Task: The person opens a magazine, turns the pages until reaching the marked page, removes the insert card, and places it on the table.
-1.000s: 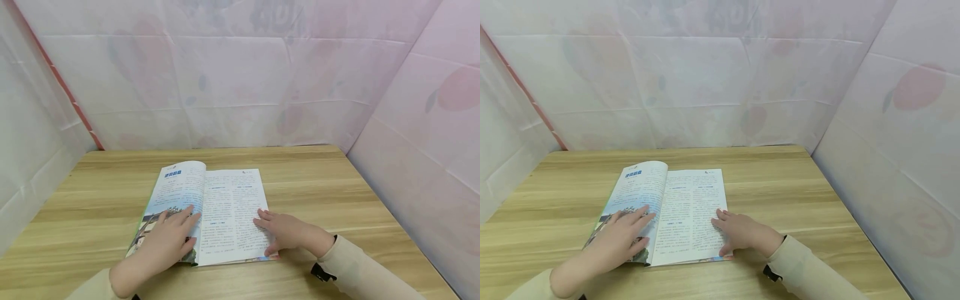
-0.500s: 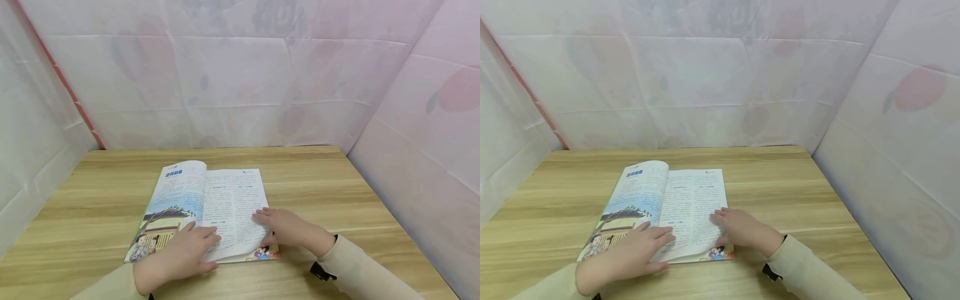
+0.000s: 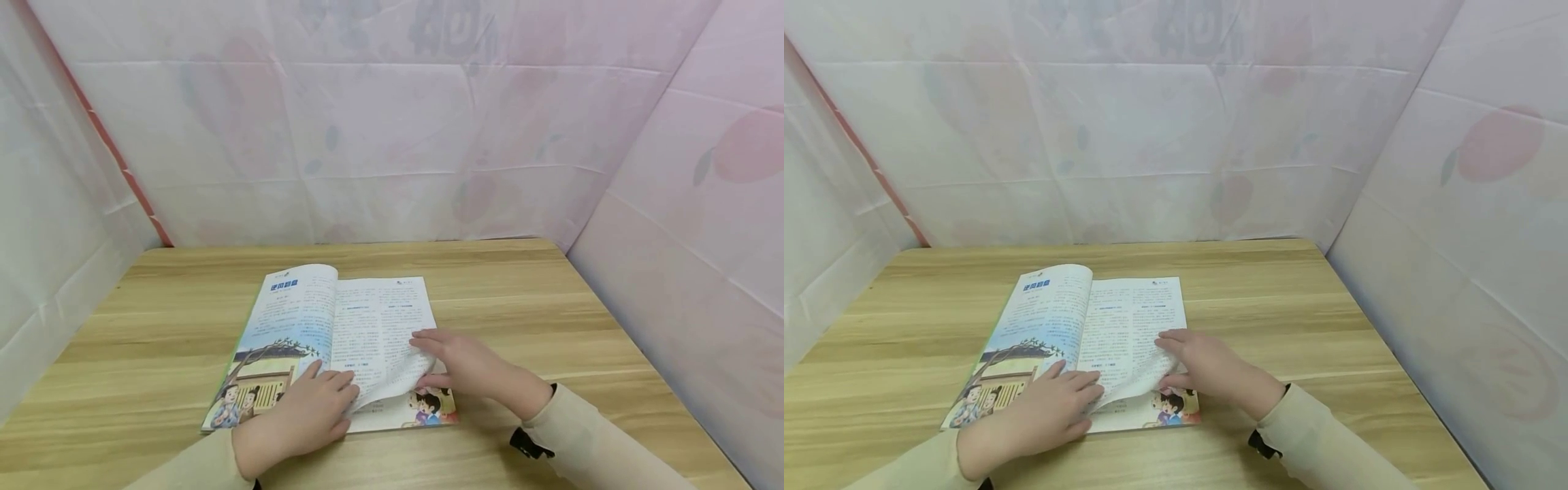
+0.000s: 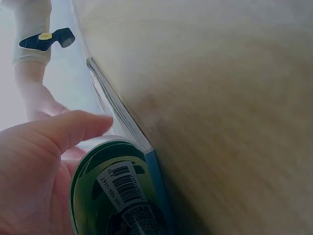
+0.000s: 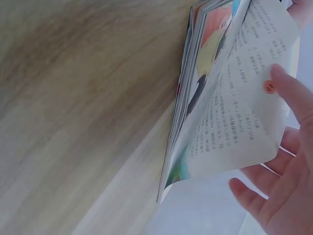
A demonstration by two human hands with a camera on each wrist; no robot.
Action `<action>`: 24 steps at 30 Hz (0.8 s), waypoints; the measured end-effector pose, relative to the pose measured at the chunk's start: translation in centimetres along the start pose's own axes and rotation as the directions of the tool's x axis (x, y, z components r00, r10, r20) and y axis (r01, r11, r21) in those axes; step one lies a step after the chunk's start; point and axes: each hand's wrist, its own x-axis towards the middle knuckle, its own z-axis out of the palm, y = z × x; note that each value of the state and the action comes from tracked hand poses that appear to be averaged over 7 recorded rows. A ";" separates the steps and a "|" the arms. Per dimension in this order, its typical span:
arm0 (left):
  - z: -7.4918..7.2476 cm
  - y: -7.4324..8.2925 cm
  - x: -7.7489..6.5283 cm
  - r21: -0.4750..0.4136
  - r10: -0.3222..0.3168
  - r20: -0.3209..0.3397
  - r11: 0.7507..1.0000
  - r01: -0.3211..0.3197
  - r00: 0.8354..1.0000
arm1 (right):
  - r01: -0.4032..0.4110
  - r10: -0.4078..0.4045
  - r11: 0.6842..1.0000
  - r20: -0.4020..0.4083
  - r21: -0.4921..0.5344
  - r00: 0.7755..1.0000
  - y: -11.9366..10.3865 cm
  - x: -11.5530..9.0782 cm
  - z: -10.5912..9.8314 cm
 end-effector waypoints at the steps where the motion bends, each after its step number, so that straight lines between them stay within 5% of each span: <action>1: 0.0 0.0 0.0 -0.001 -0.001 -0.005 1.000 0.001 1.000 | 0.010 -0.010 1.000 -0.020 -0.003 1.000 0.1 0.0 -0.1; 6: 0.0 0.2 0.0 -0.022 -0.017 -0.023 1.000 0.017 1.000 | 0.035 -0.035 0.999 -0.096 0.005 0.995 0.4 -0.1 -0.3; 11: -0.3 0.2 0.4 -0.160 -0.099 -0.050 0.983 0.090 0.994 | -0.054 0.058 0.996 -0.058 0.071 0.997 0.7 -0.4 -0.3; 16: -1.1 -0.1 0.7 -0.302 -0.211 -0.118 0.939 0.167 0.970 | -0.108 0.099 0.992 0.124 0.072 0.987 1.0 -0.8 0.3; 21: -2.3 -0.5 0.5 -0.353 -0.269 -0.197 0.917 0.187 0.943 | -0.133 0.073 0.980 0.353 0.147 0.933 1.2 -1.2 1.0; 24: -3.1 -0.6 0.2 -0.380 -0.296 -0.225 0.904 0.196 0.928 | -0.138 0.053 0.973 0.402 0.186 0.914 1.1 -1.3 1.2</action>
